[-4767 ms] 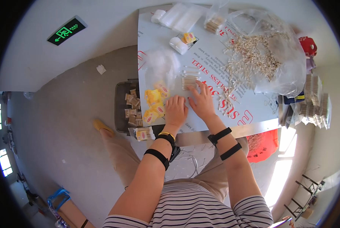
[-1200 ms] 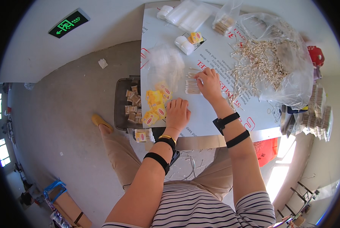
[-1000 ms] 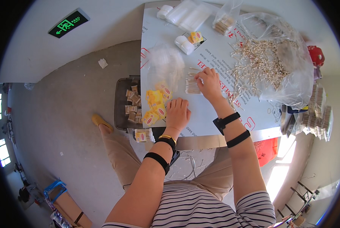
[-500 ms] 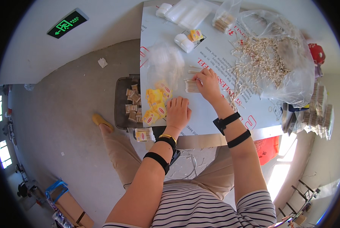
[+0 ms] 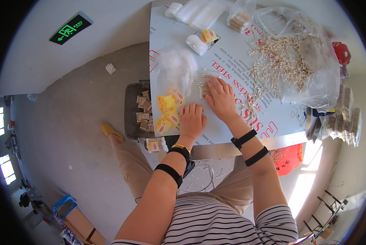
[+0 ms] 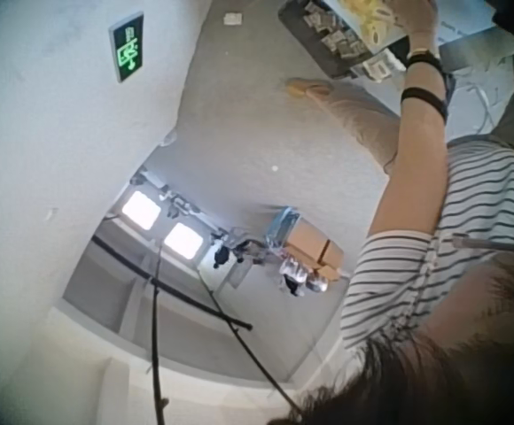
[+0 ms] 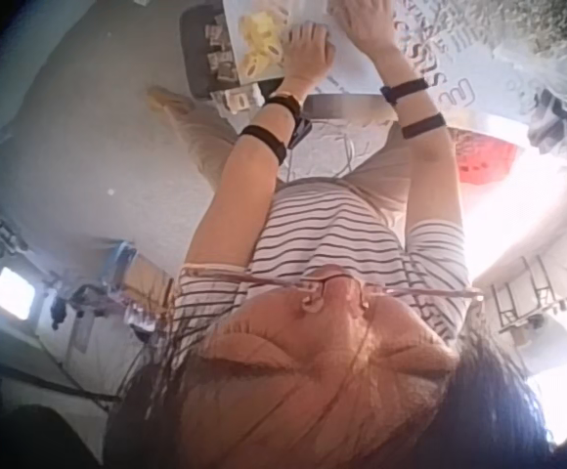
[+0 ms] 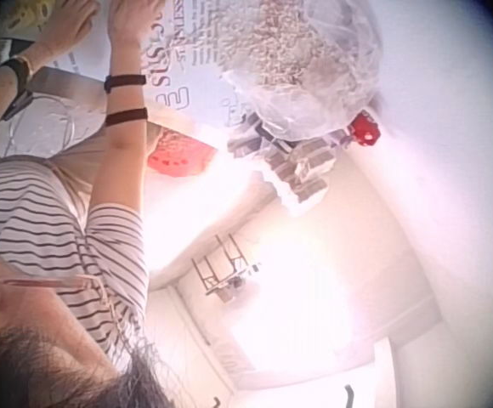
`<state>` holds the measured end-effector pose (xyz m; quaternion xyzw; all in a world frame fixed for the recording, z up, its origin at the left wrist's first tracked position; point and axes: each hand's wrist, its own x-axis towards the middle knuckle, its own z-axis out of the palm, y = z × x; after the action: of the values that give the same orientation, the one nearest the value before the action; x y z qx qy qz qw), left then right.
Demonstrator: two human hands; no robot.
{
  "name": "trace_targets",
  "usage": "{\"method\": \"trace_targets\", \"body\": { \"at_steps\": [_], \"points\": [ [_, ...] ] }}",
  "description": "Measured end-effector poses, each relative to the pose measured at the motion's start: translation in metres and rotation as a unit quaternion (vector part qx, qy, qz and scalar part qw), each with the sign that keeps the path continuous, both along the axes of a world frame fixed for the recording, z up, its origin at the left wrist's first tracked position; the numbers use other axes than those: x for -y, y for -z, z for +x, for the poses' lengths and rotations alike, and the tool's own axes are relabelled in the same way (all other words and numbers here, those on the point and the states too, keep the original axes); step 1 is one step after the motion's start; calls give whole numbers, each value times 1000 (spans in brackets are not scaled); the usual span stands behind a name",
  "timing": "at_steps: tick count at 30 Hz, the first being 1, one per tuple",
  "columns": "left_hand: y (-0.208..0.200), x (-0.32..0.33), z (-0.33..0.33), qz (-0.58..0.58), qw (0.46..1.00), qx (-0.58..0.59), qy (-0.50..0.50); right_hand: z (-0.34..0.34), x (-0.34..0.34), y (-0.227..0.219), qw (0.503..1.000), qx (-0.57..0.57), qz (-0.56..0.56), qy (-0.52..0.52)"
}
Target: The recorder is arranging and packaging cotton swabs into plastic bags on a workbench.
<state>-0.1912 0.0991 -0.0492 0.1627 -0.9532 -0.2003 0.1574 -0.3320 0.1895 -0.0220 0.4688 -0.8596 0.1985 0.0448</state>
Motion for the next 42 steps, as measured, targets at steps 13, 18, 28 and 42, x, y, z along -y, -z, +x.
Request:
{"method": "trace_targets", "body": {
  "at_steps": [13, 18, 28, 42],
  "points": [
    [0, 0, 0, 5, 1000, 0, 3, 1, -4, 7, 998, 58, -28, 20],
    [0, 0, 1, 14, 1000, 2, 5, 4, -7, 9, 998, 57, -33, 21],
    [-9, 3, 5, 99, 992, -82, 7, 9, -13, 14, 996, 64, -48, 32],
    [-20, 25, -40, -81, 991, 43, 102, 19, -66, -8, 928, 239, -236, 160]
  ]
}}
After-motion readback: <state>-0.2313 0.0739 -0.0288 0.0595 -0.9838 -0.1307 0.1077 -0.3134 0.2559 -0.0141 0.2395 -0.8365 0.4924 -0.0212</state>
